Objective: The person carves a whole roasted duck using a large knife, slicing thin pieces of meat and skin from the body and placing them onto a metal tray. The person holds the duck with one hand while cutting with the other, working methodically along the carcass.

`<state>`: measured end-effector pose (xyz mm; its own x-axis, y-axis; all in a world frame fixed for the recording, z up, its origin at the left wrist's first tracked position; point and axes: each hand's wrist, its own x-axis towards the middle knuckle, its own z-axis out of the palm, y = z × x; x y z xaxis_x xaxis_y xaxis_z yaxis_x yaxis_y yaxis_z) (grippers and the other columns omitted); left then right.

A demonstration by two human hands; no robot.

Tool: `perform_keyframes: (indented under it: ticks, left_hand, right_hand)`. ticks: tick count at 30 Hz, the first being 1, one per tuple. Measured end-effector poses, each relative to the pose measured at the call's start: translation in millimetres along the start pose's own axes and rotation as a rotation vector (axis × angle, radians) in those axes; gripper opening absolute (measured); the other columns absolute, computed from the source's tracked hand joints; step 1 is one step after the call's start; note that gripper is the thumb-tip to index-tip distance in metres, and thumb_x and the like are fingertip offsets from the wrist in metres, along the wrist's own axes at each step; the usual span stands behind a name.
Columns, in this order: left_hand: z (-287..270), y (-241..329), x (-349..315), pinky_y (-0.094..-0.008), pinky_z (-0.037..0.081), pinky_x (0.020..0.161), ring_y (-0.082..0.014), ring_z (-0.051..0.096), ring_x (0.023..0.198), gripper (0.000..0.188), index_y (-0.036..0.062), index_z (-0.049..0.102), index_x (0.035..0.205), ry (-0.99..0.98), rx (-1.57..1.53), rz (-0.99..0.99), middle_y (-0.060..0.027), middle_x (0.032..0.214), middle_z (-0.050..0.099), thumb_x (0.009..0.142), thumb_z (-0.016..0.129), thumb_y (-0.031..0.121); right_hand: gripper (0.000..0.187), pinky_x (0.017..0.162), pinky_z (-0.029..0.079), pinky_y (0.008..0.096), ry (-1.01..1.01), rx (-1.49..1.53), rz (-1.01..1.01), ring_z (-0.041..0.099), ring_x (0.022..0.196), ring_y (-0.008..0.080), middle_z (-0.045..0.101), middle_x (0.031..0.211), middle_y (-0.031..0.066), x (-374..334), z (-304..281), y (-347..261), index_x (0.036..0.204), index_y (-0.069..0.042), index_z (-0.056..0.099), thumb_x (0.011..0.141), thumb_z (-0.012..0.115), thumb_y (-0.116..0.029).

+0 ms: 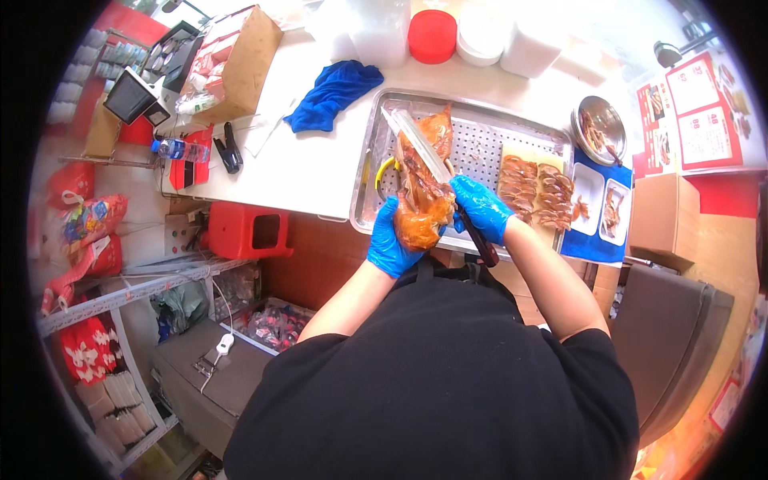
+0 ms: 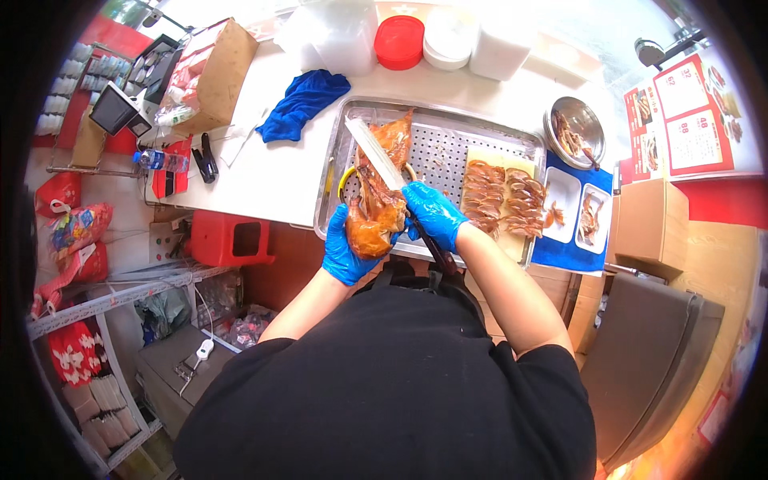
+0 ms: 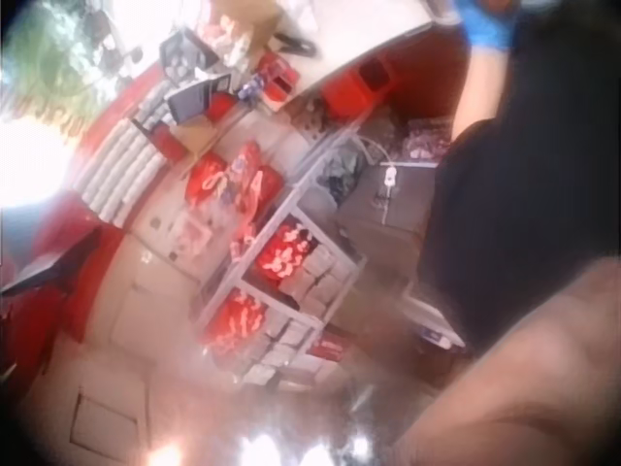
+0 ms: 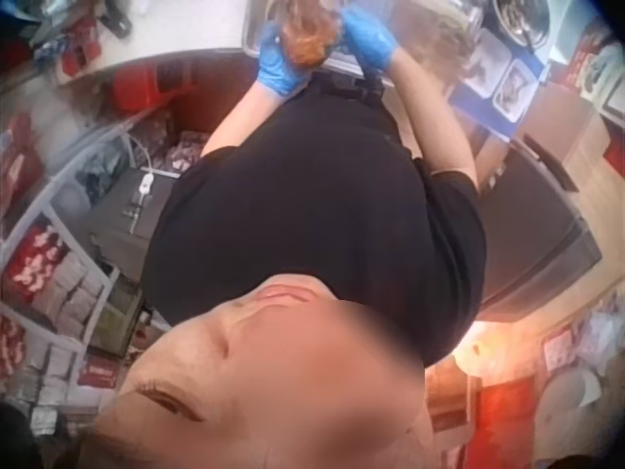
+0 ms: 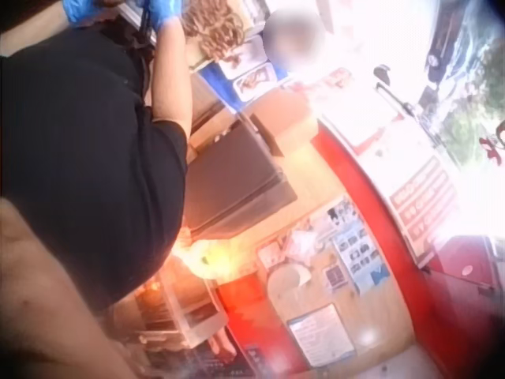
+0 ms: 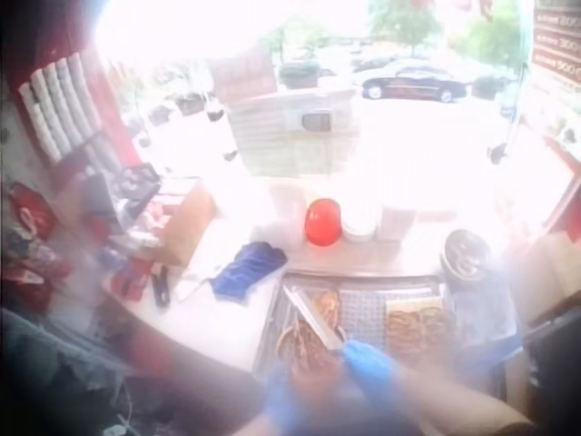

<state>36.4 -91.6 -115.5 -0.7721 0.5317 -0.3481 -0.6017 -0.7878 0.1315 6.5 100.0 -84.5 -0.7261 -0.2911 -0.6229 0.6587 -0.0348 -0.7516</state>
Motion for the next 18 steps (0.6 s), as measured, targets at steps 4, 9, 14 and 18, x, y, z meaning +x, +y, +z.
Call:
perform_keyframes:
  ticks: [4,9,14,18]
  left_hand:
    - [-7.4,24.2,5.4,-0.0438,0.049,0.1,-0.0321,0.054,0.122,0.072,0.0085,0.034,0.145,-0.01,0.107,-0.145,-0.0169,0.137,0.049,0.083,0.067,0.022]
    - [29.2,52.5,-8.5,-0.045,0.05,0.098,-0.0339,0.054,0.122,0.071,0.0119,0.029,0.148,-0.007,0.278,-0.217,-0.0178,0.137,0.049,0.084,0.06,0.01]
    - [37.1,57.8,-22.9,-0.0509,0.055,0.087,-0.0356,0.053,0.123,0.078,0.0149,0.024,0.151,-0.013,0.25,-0.269,-0.0179,0.138,0.047,0.083,0.062,0.013]
    - [43.8,54.5,-29.0,-0.0476,0.054,0.092,-0.0345,0.052,0.125,0.081,0.0151,0.024,0.151,0.035,0.322,-0.236,-0.0177,0.14,0.046,0.081,0.065,0.012]
  right_hand:
    - [0.034,0.052,0.048,0.0332,0.132,-0.455,-0.243,0.057,0.057,0.0169,0.054,0.069,0.0091,3.1,-10.5,-16.4,0.093,-0.004,0.054,0.1,0.046,-0.036]
    - [0.035,0.074,0.05,0.0457,0.413,-1.043,-0.555,0.064,0.083,0.0383,0.066,0.091,0.0193,36.8,-35.5,-19.6,0.102,-0.008,0.062,0.098,0.045,-0.038]
    - [0.037,0.077,0.05,0.0455,0.162,-0.874,-0.345,0.063,0.086,0.0407,0.066,0.092,0.0198,28.1,-26.1,-32.7,0.098,-0.008,0.065,0.098,0.045,-0.04]
    - [0.038,0.075,0.05,0.0443,0.121,-0.831,-0.155,0.062,0.083,0.0408,0.066,0.085,0.0189,10.7,-28.3,-49.9,0.092,-0.008,0.064,0.098,0.046,-0.041]
